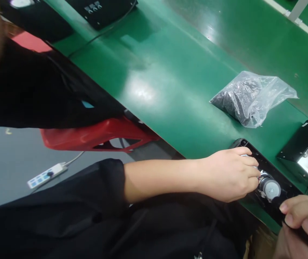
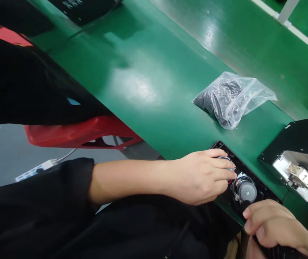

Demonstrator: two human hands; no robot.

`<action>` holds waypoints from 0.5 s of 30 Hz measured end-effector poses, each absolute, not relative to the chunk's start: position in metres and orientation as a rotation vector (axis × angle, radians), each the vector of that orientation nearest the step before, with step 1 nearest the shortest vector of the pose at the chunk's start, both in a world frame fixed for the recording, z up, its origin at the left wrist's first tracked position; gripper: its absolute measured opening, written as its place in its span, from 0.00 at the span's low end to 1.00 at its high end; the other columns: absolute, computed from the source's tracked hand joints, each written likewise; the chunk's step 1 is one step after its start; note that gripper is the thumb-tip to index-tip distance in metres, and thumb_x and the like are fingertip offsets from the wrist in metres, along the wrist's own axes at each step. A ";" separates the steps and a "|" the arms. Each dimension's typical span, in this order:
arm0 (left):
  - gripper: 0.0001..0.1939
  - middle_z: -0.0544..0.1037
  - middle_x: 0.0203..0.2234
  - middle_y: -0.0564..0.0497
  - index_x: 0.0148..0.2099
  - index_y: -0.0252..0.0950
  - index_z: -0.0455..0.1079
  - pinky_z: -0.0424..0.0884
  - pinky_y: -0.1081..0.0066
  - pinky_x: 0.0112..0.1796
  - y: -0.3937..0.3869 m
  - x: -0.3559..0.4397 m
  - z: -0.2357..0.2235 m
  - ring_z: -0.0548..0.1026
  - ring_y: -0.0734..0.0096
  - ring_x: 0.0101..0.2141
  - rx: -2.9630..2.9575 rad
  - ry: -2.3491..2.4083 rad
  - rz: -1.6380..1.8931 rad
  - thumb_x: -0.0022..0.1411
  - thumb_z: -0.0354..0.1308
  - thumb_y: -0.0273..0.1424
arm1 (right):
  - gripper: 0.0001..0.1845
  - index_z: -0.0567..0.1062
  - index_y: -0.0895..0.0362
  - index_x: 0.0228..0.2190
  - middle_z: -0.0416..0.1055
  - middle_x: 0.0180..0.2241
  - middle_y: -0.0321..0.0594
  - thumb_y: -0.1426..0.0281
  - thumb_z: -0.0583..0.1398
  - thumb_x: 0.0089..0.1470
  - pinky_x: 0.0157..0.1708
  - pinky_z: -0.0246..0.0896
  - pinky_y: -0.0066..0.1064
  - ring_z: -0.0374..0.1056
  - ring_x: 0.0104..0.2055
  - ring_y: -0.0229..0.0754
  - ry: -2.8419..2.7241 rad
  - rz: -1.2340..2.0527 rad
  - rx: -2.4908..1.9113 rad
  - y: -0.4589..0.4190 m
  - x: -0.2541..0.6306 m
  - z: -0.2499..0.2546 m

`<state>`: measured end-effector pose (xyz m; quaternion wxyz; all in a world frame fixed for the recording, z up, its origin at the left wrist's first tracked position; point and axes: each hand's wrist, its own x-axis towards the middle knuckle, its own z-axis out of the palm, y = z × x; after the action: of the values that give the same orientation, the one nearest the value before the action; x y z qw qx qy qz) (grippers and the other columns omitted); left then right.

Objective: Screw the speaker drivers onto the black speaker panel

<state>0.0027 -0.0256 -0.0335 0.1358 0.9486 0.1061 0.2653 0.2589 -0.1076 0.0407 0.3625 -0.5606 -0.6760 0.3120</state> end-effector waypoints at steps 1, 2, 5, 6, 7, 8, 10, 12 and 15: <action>0.12 0.88 0.43 0.44 0.35 0.39 0.79 0.72 0.61 0.54 -0.026 0.003 -0.033 0.82 0.61 0.46 2.751 0.307 0.764 0.73 0.60 0.31 | 0.21 0.76 0.49 0.28 0.71 0.30 0.45 0.48 0.74 0.49 0.25 0.79 0.44 0.78 0.34 0.57 -1.737 0.800 -1.468 -0.107 0.254 0.041; 0.12 0.88 0.43 0.44 0.35 0.39 0.79 0.72 0.61 0.54 -0.026 0.004 -0.033 0.81 0.61 0.45 2.754 0.307 0.761 0.74 0.60 0.31 | 0.22 0.77 0.49 0.29 0.71 0.31 0.46 0.47 0.74 0.49 0.25 0.79 0.45 0.78 0.35 0.58 -1.737 0.802 -1.483 -0.107 0.250 0.041; 0.14 0.88 0.42 0.43 0.35 0.39 0.79 0.72 0.61 0.53 -0.026 0.005 -0.033 0.81 0.61 0.43 2.756 0.308 0.770 0.75 0.58 0.31 | 0.23 0.77 0.48 0.29 0.71 0.32 0.47 0.45 0.74 0.48 0.26 0.79 0.45 0.78 0.37 0.60 -1.746 0.813 -1.508 -0.109 0.241 0.041; 0.14 0.88 0.42 0.43 0.35 0.39 0.79 0.71 0.61 0.53 -0.026 0.005 -0.033 0.81 0.61 0.43 2.753 0.309 0.777 0.75 0.58 0.31 | 0.23 0.77 0.48 0.29 0.72 0.32 0.47 0.45 0.73 0.48 0.26 0.79 0.45 0.78 0.38 0.60 -1.751 0.816 -1.515 -0.109 0.240 0.041; 0.14 0.88 0.41 0.43 0.35 0.39 0.80 0.71 0.60 0.53 -0.026 0.005 -0.033 0.81 0.61 0.43 2.749 0.311 0.785 0.75 0.58 0.30 | 0.23 0.77 0.48 0.29 0.72 0.32 0.47 0.44 0.73 0.48 0.26 0.79 0.45 0.78 0.38 0.60 -1.758 0.818 -1.521 -0.108 0.239 0.041; 0.14 0.88 0.41 0.44 0.35 0.39 0.80 0.71 0.60 0.53 -0.026 0.005 -0.033 0.81 0.61 0.42 2.746 0.314 0.794 0.75 0.58 0.30 | 0.23 0.77 0.48 0.29 0.72 0.32 0.48 0.44 0.73 0.48 0.27 0.79 0.45 0.78 0.38 0.60 -1.766 0.819 -1.527 -0.107 0.238 0.041; 0.14 0.88 0.41 0.44 0.36 0.39 0.80 0.70 0.61 0.53 -0.027 0.006 -0.033 0.81 0.61 0.42 2.740 0.324 0.809 0.76 0.57 0.30 | 0.23 0.77 0.48 0.29 0.72 0.33 0.48 0.44 0.73 0.47 0.27 0.79 0.45 0.78 0.38 0.61 -1.784 0.822 -1.535 -0.105 0.239 0.040; 0.14 0.88 0.40 0.44 0.36 0.39 0.80 0.70 0.61 0.53 -0.027 0.007 -0.034 0.81 0.61 0.42 2.734 0.331 0.820 0.76 0.58 0.30 | 0.23 0.77 0.48 0.29 0.72 0.33 0.48 0.44 0.73 0.47 0.27 0.79 0.45 0.79 0.39 0.61 -1.804 0.824 -1.547 -0.103 0.245 0.038; 0.14 0.88 0.39 0.45 0.36 0.40 0.80 0.70 0.61 0.53 -0.027 0.007 -0.033 0.80 0.62 0.42 2.723 0.334 0.814 0.76 0.58 0.30 | 0.24 0.76 0.48 0.26 0.71 0.30 0.48 0.42 0.72 0.48 0.27 0.80 0.45 0.78 0.36 0.60 -1.840 0.840 -1.546 -0.106 0.264 0.032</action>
<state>0.0075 -0.0266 -0.0332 0.1394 0.9422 0.1156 0.2818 0.2638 -0.1056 0.0320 0.2934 -0.5804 -0.6910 0.3155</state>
